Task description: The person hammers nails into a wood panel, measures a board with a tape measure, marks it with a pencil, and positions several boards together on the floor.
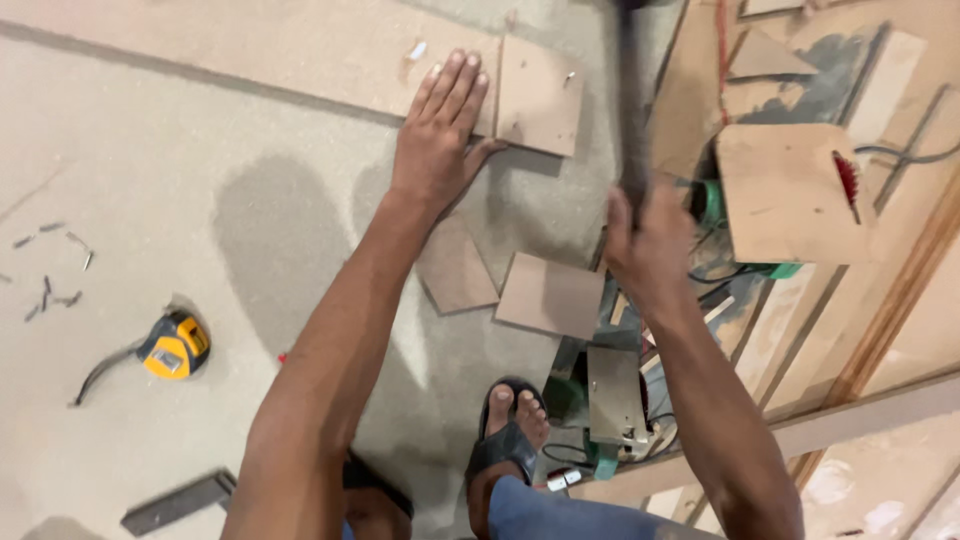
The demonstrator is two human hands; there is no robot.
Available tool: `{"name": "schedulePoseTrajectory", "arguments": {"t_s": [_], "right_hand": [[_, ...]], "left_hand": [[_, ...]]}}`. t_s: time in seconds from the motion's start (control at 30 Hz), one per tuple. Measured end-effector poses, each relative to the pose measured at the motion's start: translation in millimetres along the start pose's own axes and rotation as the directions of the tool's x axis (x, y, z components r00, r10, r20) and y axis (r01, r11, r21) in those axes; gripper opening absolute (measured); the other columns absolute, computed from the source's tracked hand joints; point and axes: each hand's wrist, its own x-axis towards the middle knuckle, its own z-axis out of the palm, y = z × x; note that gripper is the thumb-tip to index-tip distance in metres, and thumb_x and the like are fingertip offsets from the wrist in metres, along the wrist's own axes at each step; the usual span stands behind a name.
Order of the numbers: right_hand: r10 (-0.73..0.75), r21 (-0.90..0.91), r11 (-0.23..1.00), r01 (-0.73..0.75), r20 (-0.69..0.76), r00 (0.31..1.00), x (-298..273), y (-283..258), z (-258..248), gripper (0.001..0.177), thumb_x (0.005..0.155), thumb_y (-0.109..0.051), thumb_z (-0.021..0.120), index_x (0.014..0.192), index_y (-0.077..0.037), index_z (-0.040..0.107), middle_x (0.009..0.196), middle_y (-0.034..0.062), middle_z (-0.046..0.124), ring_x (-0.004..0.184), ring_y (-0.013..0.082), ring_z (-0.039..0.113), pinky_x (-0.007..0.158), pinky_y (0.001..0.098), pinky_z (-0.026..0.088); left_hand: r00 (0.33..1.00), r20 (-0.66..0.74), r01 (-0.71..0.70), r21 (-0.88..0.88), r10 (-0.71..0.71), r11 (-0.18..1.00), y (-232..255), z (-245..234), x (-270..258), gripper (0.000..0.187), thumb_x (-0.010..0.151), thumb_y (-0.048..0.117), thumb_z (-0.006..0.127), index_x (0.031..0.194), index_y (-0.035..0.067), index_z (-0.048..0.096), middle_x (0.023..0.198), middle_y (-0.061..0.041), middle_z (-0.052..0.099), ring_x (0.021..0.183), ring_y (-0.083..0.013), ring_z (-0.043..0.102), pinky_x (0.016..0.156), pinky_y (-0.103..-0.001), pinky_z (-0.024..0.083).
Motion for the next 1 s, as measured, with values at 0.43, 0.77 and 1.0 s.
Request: {"name": "schedulePoseTrajectory", "arguments": {"t_s": [0.43, 0.77, 1.0], "right_hand": [[0.139, 0.227, 0.966, -0.126, -0.041, 0.989, -8.6, -1.7, -12.7, 0.019, 0.101, -0.012, 0.06, 0.09, 0.002, 0.054, 0.072, 0.0205, 0.059, 0.058, 0.0371, 0.057, 0.051, 0.0453, 0.044], [-0.082, 0.012, 0.996, 0.084, -0.115, 0.99, 1.2, -2.6, 6.3, 0.026, 0.114, -0.014, 0.062, 0.127, 0.006, 0.051, 0.092, 0.0218, 0.069, 0.078, 0.0381, 0.071, 0.069, 0.0436, 0.056], [-0.082, -0.176, 0.98, 0.097, 0.087, 0.993, -5.7, 5.8, 9.4, 0.015, 0.107, -0.015, 0.063, 0.104, -0.002, 0.055, 0.076, 0.0208, 0.063, 0.067, 0.0434, 0.064, 0.059, 0.048, 0.05]], "left_hand": [[1.0, 0.019, 0.022, 0.009, -0.022, 1.0, 6.7, -1.3, -2.7, 0.084, 0.084, 0.038, 0.089, 0.151, 0.003, 0.053, 0.163, -0.011, 0.043, 0.154, -0.0263, 0.033, 0.128, -0.045, 0.028], [1.0, -0.01, -0.025, 0.008, 0.025, 1.0, 2.7, -1.4, -2.7, 0.085, 0.09, 0.039, 0.091, 0.155, 0.002, 0.05, 0.165, -0.011, 0.041, 0.157, -0.0254, 0.03, 0.132, -0.044, 0.025], [1.0, 0.002, -0.006, 0.034, 0.006, 0.999, 8.3, 3.1, -10.4, 0.085, 0.089, 0.036, 0.091, 0.156, 0.005, 0.049, 0.166, -0.01, 0.04, 0.157, -0.0249, 0.03, 0.132, -0.043, 0.025]]}}
